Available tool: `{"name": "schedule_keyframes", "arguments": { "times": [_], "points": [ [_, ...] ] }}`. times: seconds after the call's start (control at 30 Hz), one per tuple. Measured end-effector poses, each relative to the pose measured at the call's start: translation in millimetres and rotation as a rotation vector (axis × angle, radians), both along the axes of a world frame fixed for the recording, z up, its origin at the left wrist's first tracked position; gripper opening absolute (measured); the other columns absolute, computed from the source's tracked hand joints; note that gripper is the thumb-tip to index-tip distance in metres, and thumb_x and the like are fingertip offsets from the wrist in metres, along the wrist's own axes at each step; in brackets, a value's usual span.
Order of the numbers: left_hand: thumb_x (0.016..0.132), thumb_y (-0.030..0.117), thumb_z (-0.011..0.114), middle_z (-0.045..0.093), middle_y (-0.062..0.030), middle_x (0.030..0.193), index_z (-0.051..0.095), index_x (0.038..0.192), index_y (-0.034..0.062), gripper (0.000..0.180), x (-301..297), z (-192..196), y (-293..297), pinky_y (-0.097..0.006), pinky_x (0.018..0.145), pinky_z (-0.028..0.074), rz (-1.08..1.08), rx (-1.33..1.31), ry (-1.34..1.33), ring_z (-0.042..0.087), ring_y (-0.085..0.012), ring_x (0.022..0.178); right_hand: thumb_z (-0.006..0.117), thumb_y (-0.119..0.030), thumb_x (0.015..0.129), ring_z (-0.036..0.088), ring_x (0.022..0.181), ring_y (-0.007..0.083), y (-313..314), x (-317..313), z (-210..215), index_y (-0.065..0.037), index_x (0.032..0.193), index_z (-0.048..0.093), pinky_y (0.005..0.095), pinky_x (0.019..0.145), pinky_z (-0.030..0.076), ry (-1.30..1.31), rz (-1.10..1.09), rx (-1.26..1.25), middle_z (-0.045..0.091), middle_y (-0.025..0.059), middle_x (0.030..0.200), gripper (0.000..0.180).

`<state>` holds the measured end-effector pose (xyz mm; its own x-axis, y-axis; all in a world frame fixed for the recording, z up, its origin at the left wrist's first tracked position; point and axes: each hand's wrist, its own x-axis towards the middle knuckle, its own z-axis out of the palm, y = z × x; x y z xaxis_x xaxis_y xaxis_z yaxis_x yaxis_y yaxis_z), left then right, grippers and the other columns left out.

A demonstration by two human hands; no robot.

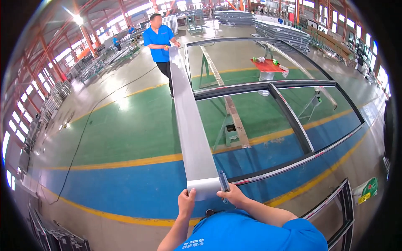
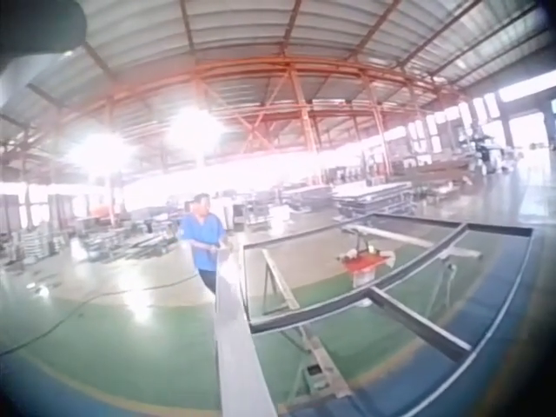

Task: Applying a white protective or sealing strip to the perimeter of a metal window frame.

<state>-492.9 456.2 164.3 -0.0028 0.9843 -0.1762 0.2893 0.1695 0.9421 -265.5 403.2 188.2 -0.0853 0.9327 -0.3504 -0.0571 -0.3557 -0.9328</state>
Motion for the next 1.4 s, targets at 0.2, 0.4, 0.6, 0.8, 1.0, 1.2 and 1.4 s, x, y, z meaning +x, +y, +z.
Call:
{"name": "schedule_keyframes", "arguments": {
  "times": [0.2,0.4,0.6,0.8,1.0,1.2,1.4],
  "points": [
    [0.090,0.032,0.065,0.068,-0.0101,0.082,0.065,0.095,-0.0052,0.037,3.2,-15.4,-9.4,-0.031,0.068,0.048,0.008,0.027,-0.051,0.060,-0.0143,0.075,0.072,-0.024,0.086,0.059,0.078,0.0144,-5.9,1.1,0.4,-0.007,0.086,0.057,0.0306,0.072,0.050,-0.013,-0.038,0.006,0.061,0.0052,0.081,0.023],
    [0.090,0.032,0.064,0.067,-0.0108,0.083,0.064,0.095,-0.0047,0.037,6.3,-7.8,-8.9,-0.031,0.069,0.048,-0.070,0.030,-0.027,0.060,-0.0151,0.075,0.072,-0.025,0.086,0.058,0.079,0.0135,-6.5,16.1,8.9,-0.003,0.098,0.060,0.0295,0.074,0.048,-0.044,-0.050,0.003,0.061,0.0054,0.084,0.028],
    [0.091,0.034,0.063,0.067,-0.0091,0.078,0.065,0.088,-0.0049,0.039,8.4,-4.1,-2.0,-0.031,0.068,0.048,-0.060,-0.074,0.013,0.060,-0.0129,0.075,0.072,-0.024,0.086,0.056,0.075,0.0139,-9.4,13.5,13.1,-0.010,0.083,0.051,0.0300,0.072,0.047,-0.035,-0.025,-0.047,0.057,0.0040,0.077,0.025],
    [0.092,0.037,0.063,0.069,-0.0116,0.081,0.065,0.088,-0.0045,0.042,14.7,-24.5,-26.1,-0.033,0.070,0.049,-0.087,-0.036,-0.018,0.063,-0.0159,0.078,0.071,-0.027,0.086,0.059,0.076,0.0152,-13.5,17.2,-3.0,-0.006,0.091,0.057,0.0315,0.074,0.048,-0.099,-0.103,-0.062,0.060,0.0059,0.080,0.026],
    [0.092,0.043,0.063,0.070,-0.0159,0.085,0.066,0.089,-0.0040,0.047,22.0,-21.3,-35.3,-0.038,0.073,0.051,-0.082,-0.122,0.025,0.067,-0.0249,0.080,0.073,-0.022,0.085,0.061,0.074,0.0168,-35.2,18.2,-4.3,-0.005,0.092,0.055,0.0316,0.072,0.052,0.026,-0.183,-0.182,0.058,0.0062,0.081,0.026],
    [0.093,0.048,0.060,0.071,-0.0178,0.088,0.068,0.091,-0.0040,0.053,20.7,-32.7,-36.1,-0.039,0.074,0.051,-0.065,-0.380,0.103,0.068,-0.0246,0.085,0.072,-0.016,0.086,0.064,0.074,0.0186,-52.6,15.9,-12.4,-0.001,0.101,0.056,0.0339,0.066,0.057,0.040,-0.175,-0.237,0.059,0.0087,0.088,0.027],
    [0.090,0.036,0.067,0.071,-0.0208,0.099,0.064,0.110,-0.0039,0.044,17.3,-37.0,-51.8,-0.036,0.081,0.052,-0.195,-0.117,-0.145,0.069,-0.0269,0.092,0.071,-0.013,0.085,0.064,0.065,0.0213,-43.8,15.5,-16.6,0.000,0.106,0.054,0.0337,0.059,0.057,0.065,-0.268,-0.215,0.057,0.0084,0.085,0.030]
  ]
}}
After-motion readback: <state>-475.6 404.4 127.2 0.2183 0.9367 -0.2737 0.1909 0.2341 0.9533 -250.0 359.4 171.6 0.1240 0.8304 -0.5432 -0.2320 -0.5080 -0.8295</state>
